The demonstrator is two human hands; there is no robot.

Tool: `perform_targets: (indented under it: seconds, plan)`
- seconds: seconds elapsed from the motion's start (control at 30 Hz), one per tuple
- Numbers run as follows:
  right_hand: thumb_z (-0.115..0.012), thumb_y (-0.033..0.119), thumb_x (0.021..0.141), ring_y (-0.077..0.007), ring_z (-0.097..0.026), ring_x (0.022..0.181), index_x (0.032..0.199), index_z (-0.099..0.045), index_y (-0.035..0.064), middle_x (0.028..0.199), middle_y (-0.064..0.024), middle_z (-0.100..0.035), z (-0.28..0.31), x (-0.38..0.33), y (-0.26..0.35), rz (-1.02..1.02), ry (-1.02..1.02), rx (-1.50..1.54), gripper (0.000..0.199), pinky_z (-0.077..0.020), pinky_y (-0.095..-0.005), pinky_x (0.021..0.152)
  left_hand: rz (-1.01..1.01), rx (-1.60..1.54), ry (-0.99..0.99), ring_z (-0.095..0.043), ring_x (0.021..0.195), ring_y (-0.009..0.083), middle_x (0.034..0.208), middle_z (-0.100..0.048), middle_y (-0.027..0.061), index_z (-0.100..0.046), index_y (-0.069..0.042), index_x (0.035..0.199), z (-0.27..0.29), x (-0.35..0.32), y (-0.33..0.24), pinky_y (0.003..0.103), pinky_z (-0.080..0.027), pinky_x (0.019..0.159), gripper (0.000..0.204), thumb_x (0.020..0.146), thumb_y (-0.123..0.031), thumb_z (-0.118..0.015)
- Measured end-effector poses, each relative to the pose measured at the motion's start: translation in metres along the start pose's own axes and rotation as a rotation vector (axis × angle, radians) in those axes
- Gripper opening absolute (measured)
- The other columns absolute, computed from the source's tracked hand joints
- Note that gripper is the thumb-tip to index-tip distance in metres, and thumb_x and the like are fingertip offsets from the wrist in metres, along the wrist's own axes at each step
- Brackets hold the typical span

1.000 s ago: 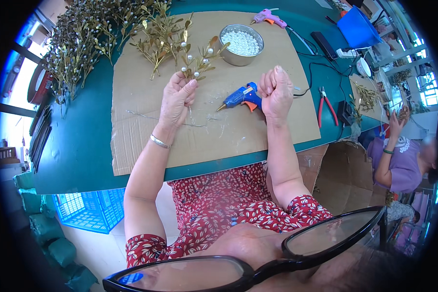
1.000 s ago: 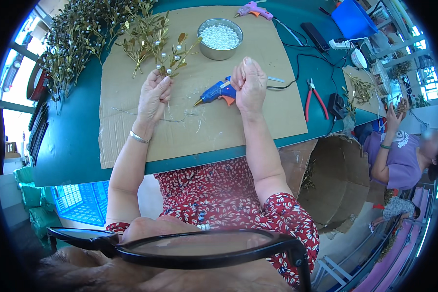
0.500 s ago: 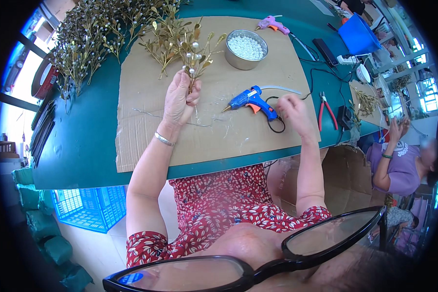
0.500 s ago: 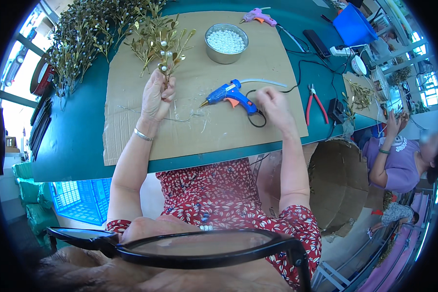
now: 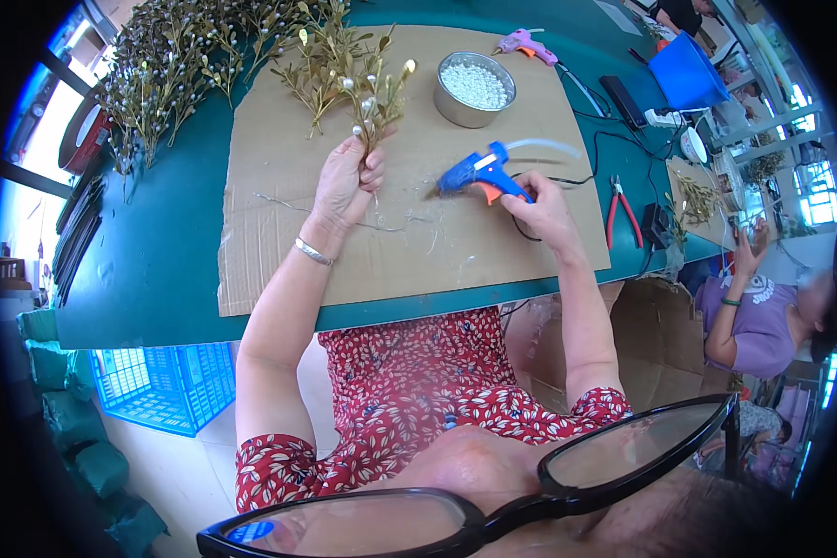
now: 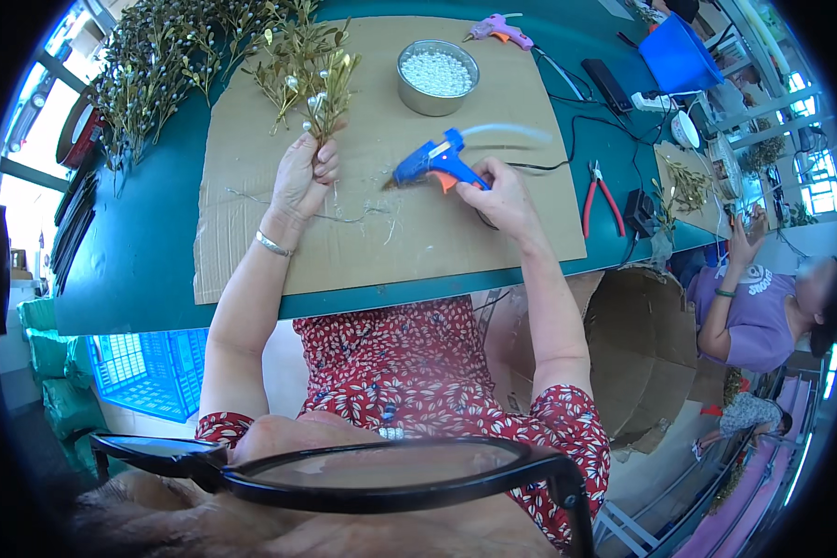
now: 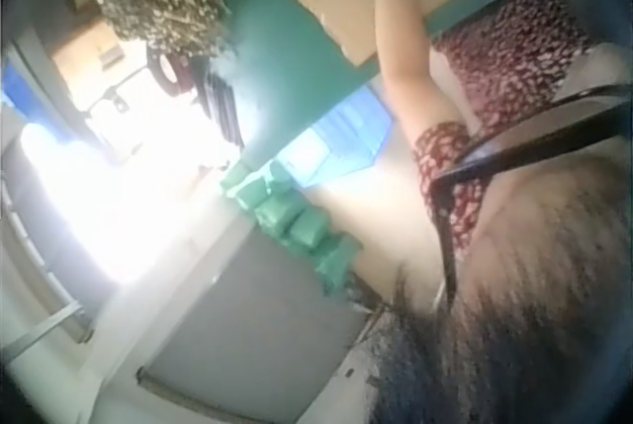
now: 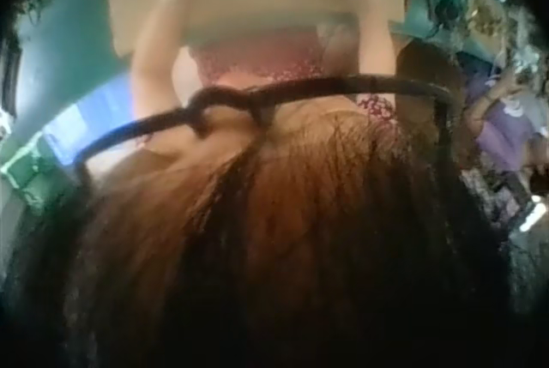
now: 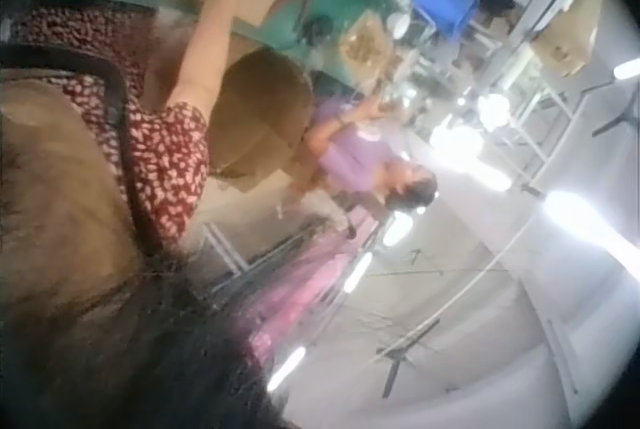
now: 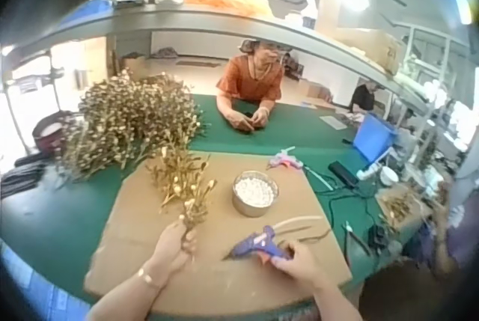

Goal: The person decorates artificial branches by applying hot glue onto the stems with a glue gun and attaching pearl beads from a container by hand.

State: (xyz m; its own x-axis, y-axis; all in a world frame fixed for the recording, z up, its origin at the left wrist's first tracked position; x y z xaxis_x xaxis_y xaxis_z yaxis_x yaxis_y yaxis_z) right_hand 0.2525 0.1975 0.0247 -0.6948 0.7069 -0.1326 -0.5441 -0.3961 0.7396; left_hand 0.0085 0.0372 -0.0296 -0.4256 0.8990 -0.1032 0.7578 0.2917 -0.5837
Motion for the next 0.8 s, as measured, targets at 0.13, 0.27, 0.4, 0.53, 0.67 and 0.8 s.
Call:
perform_targets:
  seconds: [0.13, 0.27, 0.4, 0.53, 0.67, 0.8]
  plan:
    - [-0.067, 0.012, 0.076, -0.0107, -0.056, 0.066, 0.113, -0.051, -0.0008, 0.087, -0.0098, -0.062, -0.001, -0.028, 0.023, 0.298, -0.23, 0.441, 0.042, -0.042, -0.0211, 0.057, -0.007, -0.073, 0.008, -0.034, 0.053, 0.0066, 0.074, -0.047, 0.0036, -0.047, -0.009, 0.095, -0.006, -0.002, -0.007, 0.019, -0.026, 0.045, 0.016, 0.098, -0.018, -0.034]
    - [-0.06, 0.003, 0.081, -0.0112, -0.054, 0.058, 0.113, -0.049, -0.0023, 0.083, -0.0108, -0.061, -0.001, -0.04, 0.044, 0.287, -0.111, 0.921, 0.035, -0.0426, -0.0223, 0.051, -0.009, -0.123, 0.044, -0.034, 0.053, 0.0061, 0.075, -0.047, 0.0041, -0.046, -0.009, 0.096, -0.007, -0.003, -0.006, 0.02, -0.025, 0.045, 0.017, 0.097, -0.016, -0.031]
    - [-0.061, 0.008, 0.083, -0.0107, -0.053, 0.052, 0.109, -0.052, -0.0027, 0.076, -0.0115, -0.062, -0.011, -0.034, 0.037, 0.186, -0.014, 1.158, 0.029, -0.0382, -0.0214, 0.046, -0.083, -0.035, 0.039, -0.032, 0.054, 0.0049, 0.077, -0.044, 0.0029, -0.046, -0.007, 0.102, -0.022, -0.006, -0.009, 0.019, -0.025, 0.045, 0.028, 0.099, -0.033, -0.036]
    - [-0.062, 0.01, 0.083, -0.0087, -0.05, 0.047, 0.104, -0.054, -0.0012, 0.076, -0.0089, -0.062, -0.016, -0.041, 0.051, 0.206, -0.04, 0.967, 0.025, -0.0352, -0.0197, 0.042, -0.079, 0.141, 0.022, -0.034, 0.055, 0.0039, 0.076, -0.046, 0.0013, -0.049, -0.009, 0.101, -0.02, -0.008, -0.004, 0.016, -0.027, 0.047, 0.026, 0.097, -0.034, -0.044]
    - [-0.064, 0.014, 0.084, -0.0077, -0.052, 0.05, 0.097, -0.056, 0.0022, 0.076, -0.0068, -0.062, -0.019, -0.046, 0.056, 0.182, 0.034, 0.894, 0.02, -0.0369, -0.0197, 0.044, -0.047, 0.22, 0.06, -0.034, 0.054, 0.003, 0.071, -0.046, -0.0015, -0.052, -0.008, 0.1, -0.024, -0.012, 0.005, 0.016, -0.026, 0.047, 0.023, 0.097, -0.031, -0.047]
    - [-0.063, 0.017, 0.086, -0.0063, -0.053, 0.057, 0.095, -0.056, 0.003, 0.073, -0.0018, -0.057, -0.019, -0.048, 0.054, 0.201, 0.018, 0.776, 0.018, -0.0388, -0.0197, 0.048, -0.019, 0.257, 0.081, -0.032, 0.055, 0.0026, 0.07, -0.043, -0.0027, -0.052, -0.01, 0.099, -0.029, -0.013, 0.005, 0.015, -0.025, 0.047, 0.023, 0.097, -0.032, -0.045]
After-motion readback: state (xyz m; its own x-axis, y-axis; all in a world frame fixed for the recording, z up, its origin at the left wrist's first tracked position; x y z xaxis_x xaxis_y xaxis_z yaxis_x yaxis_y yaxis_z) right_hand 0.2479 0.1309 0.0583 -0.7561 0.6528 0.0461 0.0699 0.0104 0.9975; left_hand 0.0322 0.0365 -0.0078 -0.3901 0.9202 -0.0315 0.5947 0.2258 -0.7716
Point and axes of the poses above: each hand's wrist, its own x-axis towards the middle knuckle, its own z-axis out of the back of the hand, y = z × x, the point moved 2 cm from there along x, towards the middle knuckle
